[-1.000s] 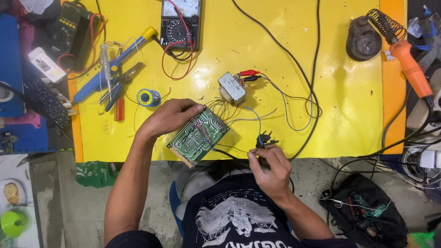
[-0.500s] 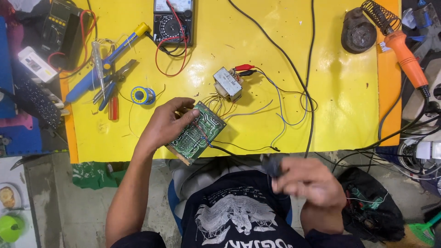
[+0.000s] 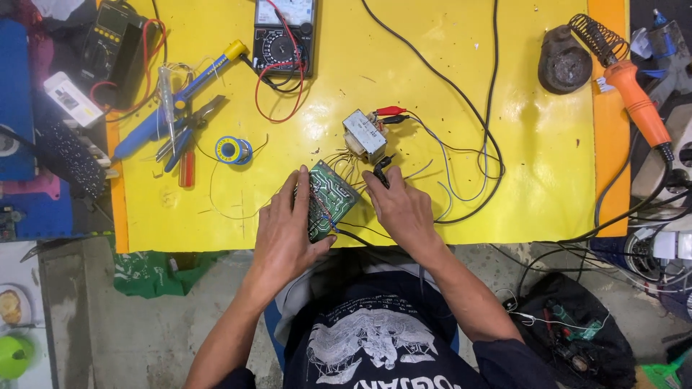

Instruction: A person is preparing and testing electronic components on a workbench, including using a multimeter and stripping wires.

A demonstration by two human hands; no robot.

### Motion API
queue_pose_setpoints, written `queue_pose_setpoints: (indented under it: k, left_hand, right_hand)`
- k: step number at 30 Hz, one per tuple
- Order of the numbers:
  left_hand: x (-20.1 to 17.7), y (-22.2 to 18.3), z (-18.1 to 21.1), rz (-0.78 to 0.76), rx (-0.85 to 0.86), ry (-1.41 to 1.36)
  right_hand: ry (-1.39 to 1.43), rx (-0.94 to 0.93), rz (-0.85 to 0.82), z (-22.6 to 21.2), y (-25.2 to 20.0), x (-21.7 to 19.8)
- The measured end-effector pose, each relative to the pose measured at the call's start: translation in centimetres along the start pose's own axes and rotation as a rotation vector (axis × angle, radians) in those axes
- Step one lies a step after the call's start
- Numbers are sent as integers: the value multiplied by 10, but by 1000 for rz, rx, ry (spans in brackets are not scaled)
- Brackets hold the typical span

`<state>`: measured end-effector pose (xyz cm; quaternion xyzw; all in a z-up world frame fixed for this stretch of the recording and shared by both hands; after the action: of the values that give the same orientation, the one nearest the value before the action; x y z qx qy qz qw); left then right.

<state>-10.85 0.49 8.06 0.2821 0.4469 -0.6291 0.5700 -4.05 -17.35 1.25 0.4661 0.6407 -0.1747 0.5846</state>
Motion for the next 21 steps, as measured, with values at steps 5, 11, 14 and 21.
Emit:
queue_pose_setpoints:
  k: [5, 11, 14, 21]
  left_hand:
    - [2, -2, -5, 128, 15, -76]
    - [9, -1, -22, 200, 36, -68]
    - [6, -3, -18, 194, 72, -64]
    - [-10, -37, 3, 483, 256, 22]
  right_hand:
    - [-23, -7, 30, 3, -9, -3]
    - [111, 45, -67, 6, -32, -13]
    - [195, 79, -36, 1, -31, -36]
    - [898, 48, 56, 34, -120, -39]
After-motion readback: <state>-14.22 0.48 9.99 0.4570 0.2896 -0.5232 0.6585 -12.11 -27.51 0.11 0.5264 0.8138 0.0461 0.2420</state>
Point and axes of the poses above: each hand's wrist, its own y-axis towards the middle knuckle, its own x-axis out of the palm, z = x × y, the point moved 5 cm from there along y, towards the middle knuckle, and after that the axes turned 4 degrees about z, right-handed, at the moved point
